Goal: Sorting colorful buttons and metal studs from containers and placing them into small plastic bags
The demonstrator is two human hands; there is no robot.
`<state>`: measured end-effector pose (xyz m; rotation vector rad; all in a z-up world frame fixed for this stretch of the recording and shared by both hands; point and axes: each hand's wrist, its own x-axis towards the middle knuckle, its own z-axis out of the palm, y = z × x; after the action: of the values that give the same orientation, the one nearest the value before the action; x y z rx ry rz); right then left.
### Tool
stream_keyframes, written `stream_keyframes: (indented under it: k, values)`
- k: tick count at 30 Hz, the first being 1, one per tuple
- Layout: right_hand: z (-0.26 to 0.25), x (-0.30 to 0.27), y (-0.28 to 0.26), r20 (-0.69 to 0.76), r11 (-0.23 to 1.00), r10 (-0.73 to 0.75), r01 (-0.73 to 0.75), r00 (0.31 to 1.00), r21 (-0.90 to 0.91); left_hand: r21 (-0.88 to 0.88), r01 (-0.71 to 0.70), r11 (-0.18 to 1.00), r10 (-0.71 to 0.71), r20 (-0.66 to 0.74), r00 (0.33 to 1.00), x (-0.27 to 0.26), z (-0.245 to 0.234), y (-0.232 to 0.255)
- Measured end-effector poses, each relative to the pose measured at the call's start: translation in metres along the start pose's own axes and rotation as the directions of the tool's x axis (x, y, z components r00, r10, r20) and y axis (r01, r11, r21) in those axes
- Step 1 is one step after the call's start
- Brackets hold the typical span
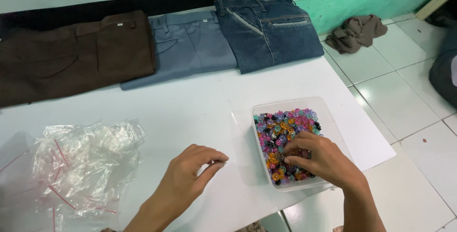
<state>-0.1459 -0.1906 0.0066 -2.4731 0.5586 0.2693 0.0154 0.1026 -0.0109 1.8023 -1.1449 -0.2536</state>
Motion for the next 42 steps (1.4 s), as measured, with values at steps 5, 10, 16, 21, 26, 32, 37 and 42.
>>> stream_keyframes:
  k: [5,10,16,21,26,32,37,42]
  values:
    - [0.002,0.0,0.0,0.013,0.997,-0.003,0.004,1.0,-0.074,-0.111,0.522,0.846,-0.523,0.027,0.852,-0.038,-0.024,-0.001]
    - [0.0,0.004,-0.022,0.037,0.977,0.101,-0.092,0.994,-0.195,-0.185,0.64,0.746,-0.66,-0.075,0.748,-0.083,-0.031,-0.02]
    - [0.004,0.008,-0.035,0.075,0.911,0.301,-0.263,0.951,-0.319,-0.264,0.673,0.691,-0.712,-0.086,0.697,-0.112,-0.029,-0.027]
    - [0.016,0.011,0.013,-0.161,0.861,0.17,-0.226,0.972,-0.455,-0.278,0.588,0.76,-0.631,-0.099,0.769,-0.119,-0.017,-0.035]
    - [0.038,-0.018,-0.035,-0.439,0.921,-0.213,0.029,0.873,-0.388,-0.277,0.483,0.831,-0.538,-0.176,0.824,-0.118,-0.001,-0.046]
    - [0.115,-0.017,-0.105,-0.414,0.843,-0.535,0.497,0.736,-0.206,-0.132,0.398,0.908,-0.419,-0.285,0.862,-0.116,0.016,-0.057]
    - [0.165,0.016,-0.124,-0.349,0.759,-0.642,0.63,0.683,-0.165,0.024,0.352,0.936,-0.323,-0.34,0.883,-0.117,0.018,-0.062]
    - [0.176,0.023,-0.127,-0.341,0.779,-0.625,0.589,0.702,-0.216,0.075,0.321,0.944,-0.275,-0.358,0.892,-0.115,0.018,-0.064]
